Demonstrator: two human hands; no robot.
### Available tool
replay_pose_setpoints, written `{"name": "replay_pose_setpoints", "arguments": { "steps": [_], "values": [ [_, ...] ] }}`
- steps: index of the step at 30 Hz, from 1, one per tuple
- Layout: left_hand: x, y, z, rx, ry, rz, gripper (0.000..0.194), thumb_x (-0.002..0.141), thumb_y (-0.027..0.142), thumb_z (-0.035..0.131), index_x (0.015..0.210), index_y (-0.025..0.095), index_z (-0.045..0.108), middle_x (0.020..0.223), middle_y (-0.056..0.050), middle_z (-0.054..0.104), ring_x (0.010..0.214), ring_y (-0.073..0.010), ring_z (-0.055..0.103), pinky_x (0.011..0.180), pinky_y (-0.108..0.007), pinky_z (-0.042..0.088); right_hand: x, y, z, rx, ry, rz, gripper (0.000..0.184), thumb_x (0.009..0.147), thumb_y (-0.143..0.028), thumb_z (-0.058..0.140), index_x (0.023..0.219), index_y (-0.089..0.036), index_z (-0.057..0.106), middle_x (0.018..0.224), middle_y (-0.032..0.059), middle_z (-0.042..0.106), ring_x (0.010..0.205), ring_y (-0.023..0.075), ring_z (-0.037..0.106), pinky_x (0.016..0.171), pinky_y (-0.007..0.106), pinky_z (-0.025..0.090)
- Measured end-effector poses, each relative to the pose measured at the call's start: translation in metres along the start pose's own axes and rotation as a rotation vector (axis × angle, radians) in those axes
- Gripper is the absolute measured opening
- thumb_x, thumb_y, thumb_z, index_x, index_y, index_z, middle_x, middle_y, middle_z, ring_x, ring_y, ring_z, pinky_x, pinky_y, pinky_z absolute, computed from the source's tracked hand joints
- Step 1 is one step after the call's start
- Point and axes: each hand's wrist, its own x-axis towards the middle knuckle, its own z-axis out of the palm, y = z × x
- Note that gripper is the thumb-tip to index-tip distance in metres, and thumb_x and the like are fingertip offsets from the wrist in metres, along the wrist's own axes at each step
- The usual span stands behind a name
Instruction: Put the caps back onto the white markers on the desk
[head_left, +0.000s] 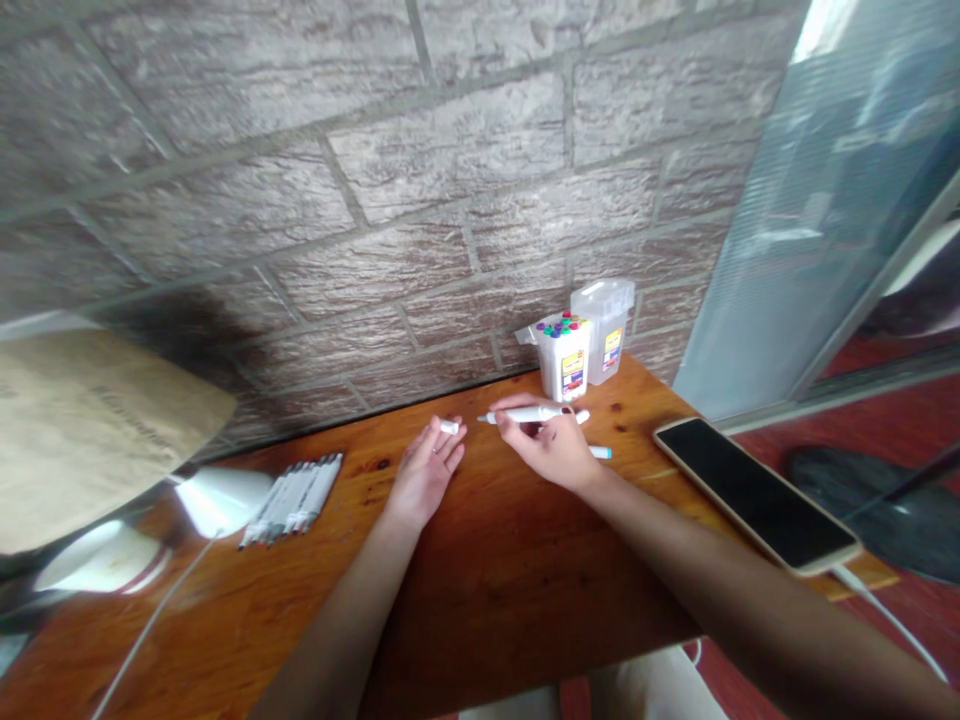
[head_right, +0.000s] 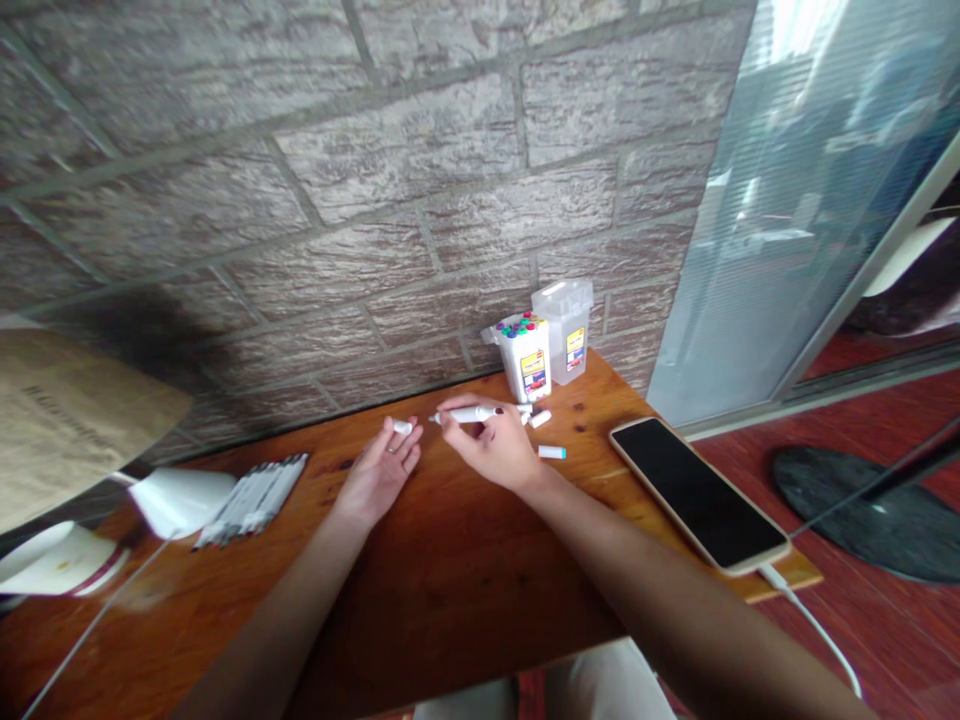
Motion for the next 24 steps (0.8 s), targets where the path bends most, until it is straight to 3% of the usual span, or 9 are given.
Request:
{"name": "replay_pose_setpoints", "arguments": {
  "steps": [4,10,14,20,24],
  "values": [
    [0.000,-0.003,0.001,0.015,-0.038,0.023,0.020,0.075,0.026,0.083,0.085,0.019,0.068,0.085,0.003,0.075,0.073,-0.0076,0.068,0.067,-0.018,0.046,-0.004,-0.004,0.005,-0.015,-0.099,-0.021,0.020,0.093,-0.036,0.059,0.102,-0.021,0.069,0.096,0.0054,0.074,0.083,0.0183,0.069,0.070,0.027,0.052],
    [-0.003,-0.004,0.004,0.026,-0.047,0.021,0.018,0.076,0.020,0.081,0.090,0.017,0.070,0.091,0.000,0.076,0.081,-0.0084,0.070,0.073,-0.018,0.048,-0.005,-0.001,0.007,-0.032,-0.151,-0.015,0.020,0.094,-0.037,0.057,0.101,-0.021,0.069,0.095,0.0026,0.073,0.062,0.0112,0.060,0.058,0.024,0.044],
    [-0.005,-0.007,0.006,0.052,-0.056,0.016,0.015,0.078,0.017,0.078,0.091,0.017,0.071,0.093,-0.001,0.076,0.084,-0.0088,0.070,0.078,-0.019,0.050,-0.003,-0.001,0.007,-0.024,-0.184,-0.011,0.018,0.093,-0.034,0.058,0.102,-0.022,0.068,0.092,0.0009,0.073,0.064,0.0115,0.061,0.060,0.024,0.044],
    [-0.004,0.001,0.006,0.002,-0.028,0.103,0.011,0.081,0.017,0.076,0.091,0.018,0.072,0.100,-0.002,0.077,0.075,-0.0064,0.068,0.075,-0.017,0.051,0.000,-0.005,0.001,-0.098,-0.102,-0.015,0.010,0.084,-0.023,0.062,0.076,-0.019,0.063,0.071,0.0001,0.066,0.056,0.0114,0.057,0.056,0.024,0.042],
    [-0.003,0.006,0.005,-0.041,-0.047,0.135,0.010,0.083,0.015,0.074,0.093,0.017,0.072,0.101,-0.003,0.076,0.076,-0.0065,0.067,0.074,-0.018,0.051,0.002,-0.004,-0.001,-0.096,-0.010,0.025,0.010,0.084,-0.026,0.062,0.077,-0.020,0.064,0.074,0.0026,0.068,0.063,0.0147,0.061,0.057,0.025,0.044]
  ]
}}
